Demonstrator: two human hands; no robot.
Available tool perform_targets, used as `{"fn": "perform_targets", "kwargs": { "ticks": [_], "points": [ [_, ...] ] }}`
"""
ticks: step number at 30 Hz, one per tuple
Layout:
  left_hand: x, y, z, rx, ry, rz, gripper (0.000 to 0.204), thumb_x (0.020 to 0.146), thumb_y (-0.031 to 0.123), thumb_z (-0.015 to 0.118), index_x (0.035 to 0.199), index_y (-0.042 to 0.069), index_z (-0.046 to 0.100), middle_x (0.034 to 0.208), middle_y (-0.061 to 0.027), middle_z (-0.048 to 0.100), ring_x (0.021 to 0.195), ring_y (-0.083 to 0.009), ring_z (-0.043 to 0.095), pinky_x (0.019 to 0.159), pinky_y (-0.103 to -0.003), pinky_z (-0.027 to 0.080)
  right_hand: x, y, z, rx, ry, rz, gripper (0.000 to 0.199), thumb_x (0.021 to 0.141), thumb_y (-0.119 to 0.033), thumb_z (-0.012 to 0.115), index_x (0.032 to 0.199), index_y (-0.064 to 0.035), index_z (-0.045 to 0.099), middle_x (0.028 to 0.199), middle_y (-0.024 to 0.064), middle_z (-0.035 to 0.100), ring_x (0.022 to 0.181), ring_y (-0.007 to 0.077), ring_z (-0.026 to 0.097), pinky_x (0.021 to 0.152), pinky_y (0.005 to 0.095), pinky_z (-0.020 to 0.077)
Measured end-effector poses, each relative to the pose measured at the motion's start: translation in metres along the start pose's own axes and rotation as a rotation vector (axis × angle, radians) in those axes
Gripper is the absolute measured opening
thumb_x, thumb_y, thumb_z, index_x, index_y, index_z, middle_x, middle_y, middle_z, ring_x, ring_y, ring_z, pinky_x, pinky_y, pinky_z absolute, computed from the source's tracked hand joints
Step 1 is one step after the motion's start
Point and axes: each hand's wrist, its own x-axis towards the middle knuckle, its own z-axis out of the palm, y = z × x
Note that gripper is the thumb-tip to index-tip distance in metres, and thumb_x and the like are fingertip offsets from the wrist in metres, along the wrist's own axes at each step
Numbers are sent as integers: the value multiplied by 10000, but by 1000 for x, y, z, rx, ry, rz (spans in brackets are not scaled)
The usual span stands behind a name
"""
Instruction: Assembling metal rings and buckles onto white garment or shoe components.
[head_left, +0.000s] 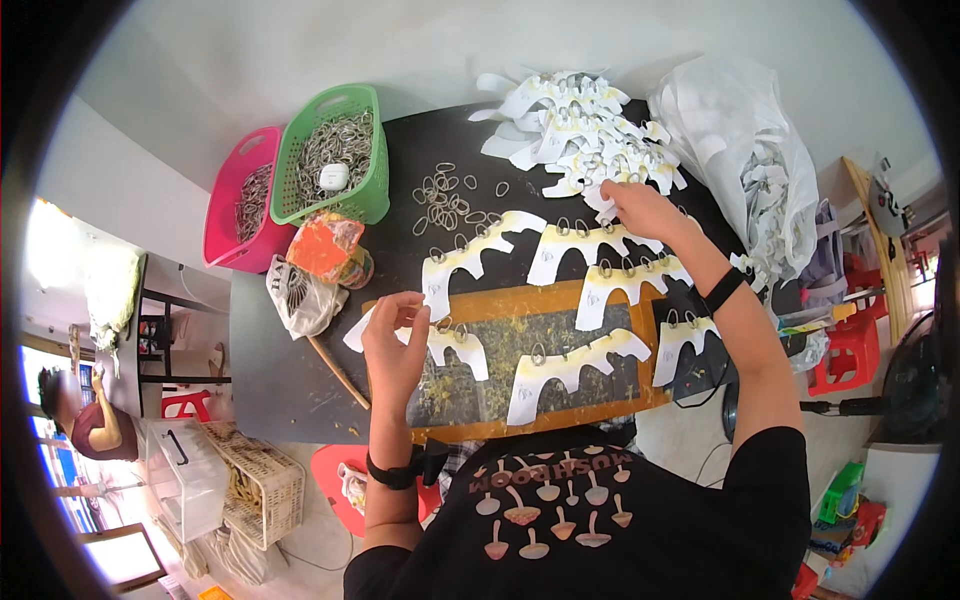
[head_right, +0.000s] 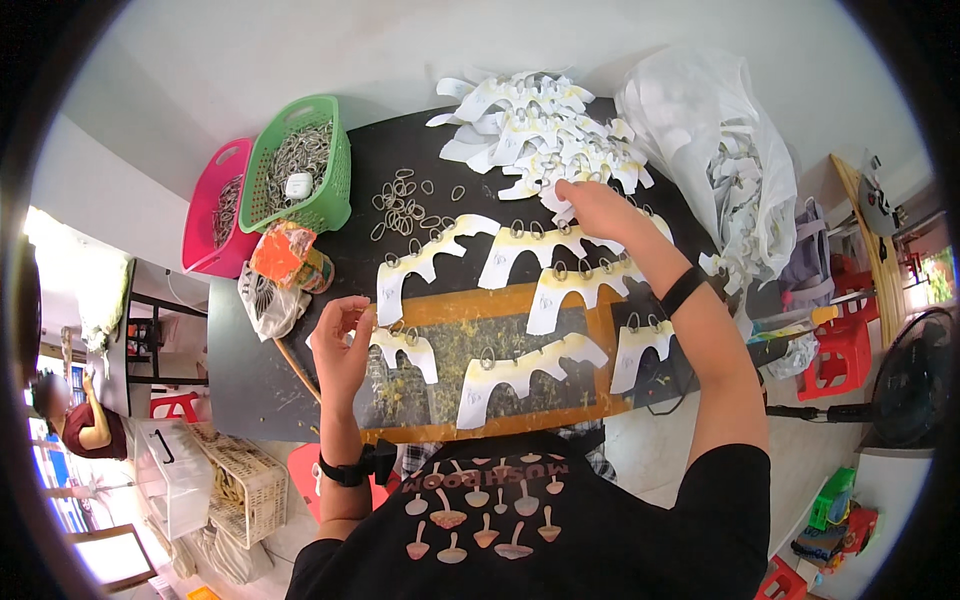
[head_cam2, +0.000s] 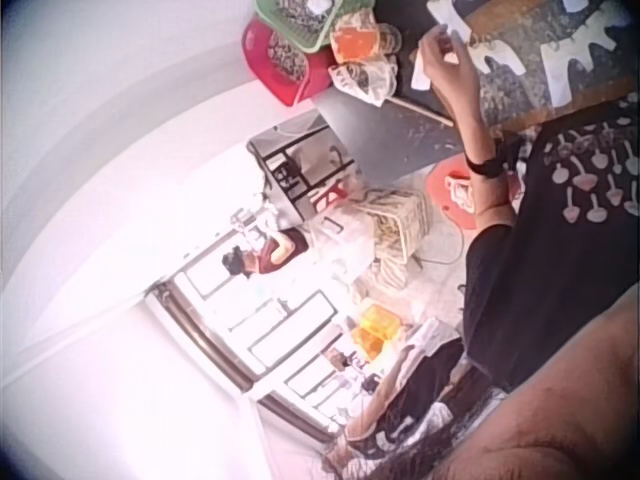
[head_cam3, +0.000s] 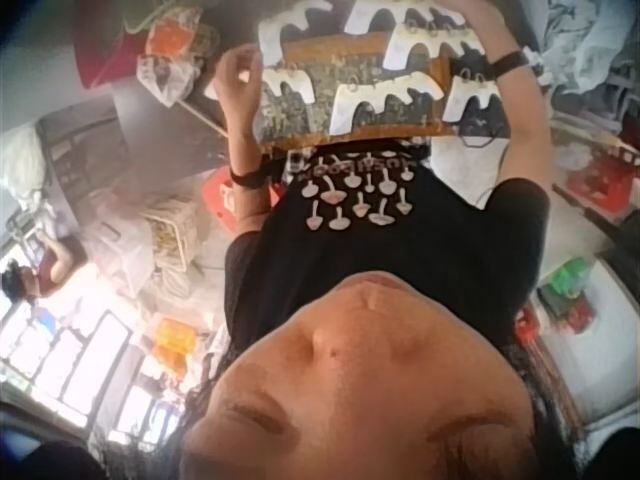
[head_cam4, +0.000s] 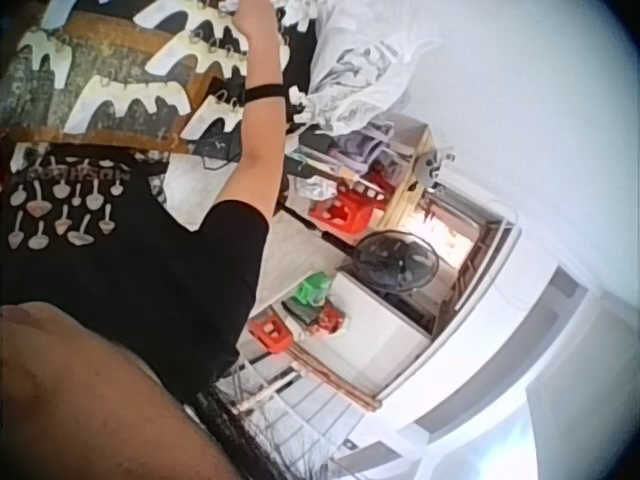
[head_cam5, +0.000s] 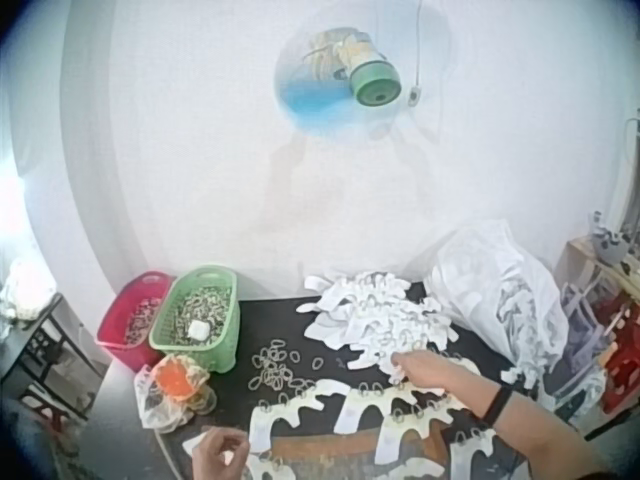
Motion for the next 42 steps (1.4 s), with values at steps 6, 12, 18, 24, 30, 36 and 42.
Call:
{"fn": "perform_targets", "kwargs": {
  "ticks": [6, 12, 18, 24, 30, 36, 42],
  "points": [
    [-13, 7, 7, 23, -37, 8, 135, 841, 12, 677, 972, -1, 646, 873, -85, 649, 730, -156, 646, 677, -276, 500, -16, 0, -14, 147, 260, -34, 208, 872, -42, 585, 1071, -78, 538, 955, 150, 603, 926, 349, 602, 792, 428, 481],
    [-42, 22, 13, 64, -186, 50, 180, 833, 19, 684, 1008, 14, 640, 877, -113, 651, 680, -185, 659, 577, -295, 490, -83, -83, -82, 1293, 463, -327, 367, 998, -350, 477, 1211, -54, 518, 1197, 90, 515, 939, 219, 555, 762, 379, 485],
    [-80, 30, 41, 199, -413, 30, 280, 840, 105, 700, 1086, 25, 595, 871, -155, 641, 701, -283, 664, 600, -379, 518, -192, -221, -143, 2161, 502, -858, 424, 952, -303, 570, 1235, -70, 356, 1075, 85, 461, 1017, 259, 472, 492, 399, 497],
    [-92, 40, 71, 426, -277, 267, 406, 825, 227, 736, 1132, 38, 549, 878, -167, 637, 785, -367, 641, 670, -444, 507, -237, -204, -138, 2120, 580, -922, 406, 947, -283, 573, 1213, -69, 353, 1061, 83, 454, 1003, 255, 472, 490, 398, 499],
    [-22, 20, 47, 542, -371, 194, 335, 808, 228, 737, 1051, 37, 609, 795, -142, 636, 717, -324, 640, 648, -426, 505, -222, -254, -133, 2088, 613, -998, 386, 940, -260, 577, 1187, -68, 349, 1043, 80, 445, 987, 250, 473, 488, 397, 501],
    [96, -4, 36, 811, -345, 144, 189, 780, 109, 684, 942, 13, 659, 933, -201, 683, 922, -392, 651, 814, -473, 507, -231, -261, -129, 2063, 633, -1053, 367, 934, -236, 580, 1160, -68, 346, 1026, 77, 436, 971, 246, 473, 485, 395, 504],
    [137, -70, 54, 737, -224, 248, 234, 776, 13, 656, 1008, 18, 633, 957, -237, 660, 930, -409, 637, 797, -475, 503, -227, -261, -133, 2082, 627, -1116, 349, 928, -212, 584, 1134, -67, 342, 1009, 74, 427, 955, 241, 474, 483, 394, 506]
  ]
}}
